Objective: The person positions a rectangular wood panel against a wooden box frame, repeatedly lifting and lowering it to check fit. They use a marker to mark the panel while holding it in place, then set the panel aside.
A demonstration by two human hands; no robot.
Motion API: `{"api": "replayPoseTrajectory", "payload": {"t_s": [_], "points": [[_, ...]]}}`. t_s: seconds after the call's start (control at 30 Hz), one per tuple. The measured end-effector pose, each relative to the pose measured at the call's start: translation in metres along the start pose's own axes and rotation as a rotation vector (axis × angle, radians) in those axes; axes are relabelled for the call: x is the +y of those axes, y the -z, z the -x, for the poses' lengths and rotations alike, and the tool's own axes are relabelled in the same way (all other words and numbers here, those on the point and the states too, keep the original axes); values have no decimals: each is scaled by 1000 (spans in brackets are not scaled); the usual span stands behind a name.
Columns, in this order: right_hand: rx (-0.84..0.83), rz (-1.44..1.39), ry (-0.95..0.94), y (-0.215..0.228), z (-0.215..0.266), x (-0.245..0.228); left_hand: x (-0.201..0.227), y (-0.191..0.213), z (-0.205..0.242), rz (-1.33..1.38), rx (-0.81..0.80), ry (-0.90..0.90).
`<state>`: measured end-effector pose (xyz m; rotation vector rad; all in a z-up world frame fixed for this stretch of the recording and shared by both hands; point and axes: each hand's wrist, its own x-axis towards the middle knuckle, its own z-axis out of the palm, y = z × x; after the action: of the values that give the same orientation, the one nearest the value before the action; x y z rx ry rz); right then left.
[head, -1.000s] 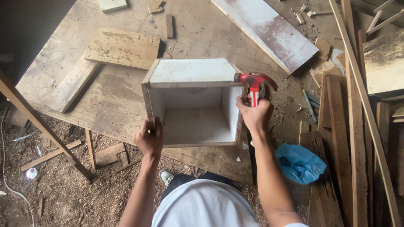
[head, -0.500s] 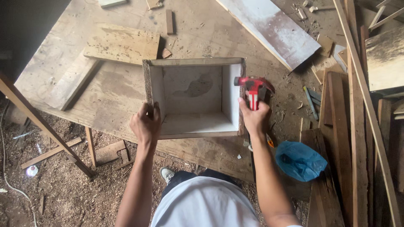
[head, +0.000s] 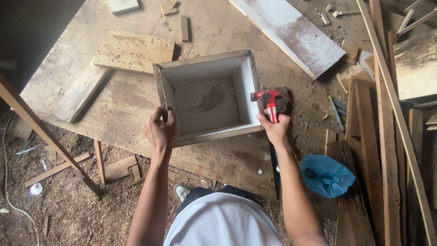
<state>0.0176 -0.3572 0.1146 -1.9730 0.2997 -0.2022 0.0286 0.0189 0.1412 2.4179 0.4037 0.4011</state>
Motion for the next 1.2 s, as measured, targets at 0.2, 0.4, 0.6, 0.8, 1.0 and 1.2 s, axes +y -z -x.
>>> {"api": "replayPoseTrajectory", "payload": {"t_s": [0.2,0.4,0.6,0.8,1.0,1.2], "points": [[8,-144,107,-19,-9,0,-11,4,-14,50,-88,110],[-45,-13,29,-55,8,-26,-49,32,-33,-70,-10,31],[-44,95,-22,-82,9,-57,-61,54,-44,-62,-22,83],[-8,7,-12,-91,0,-56,-49,50,-70,-54,-108,148],[30,38,-19,-94,11,-53,-27,68,-71,-101,-216,135],[189,-59,-127,-86,59,-63,21,65,-9,249,302,-657]]}}
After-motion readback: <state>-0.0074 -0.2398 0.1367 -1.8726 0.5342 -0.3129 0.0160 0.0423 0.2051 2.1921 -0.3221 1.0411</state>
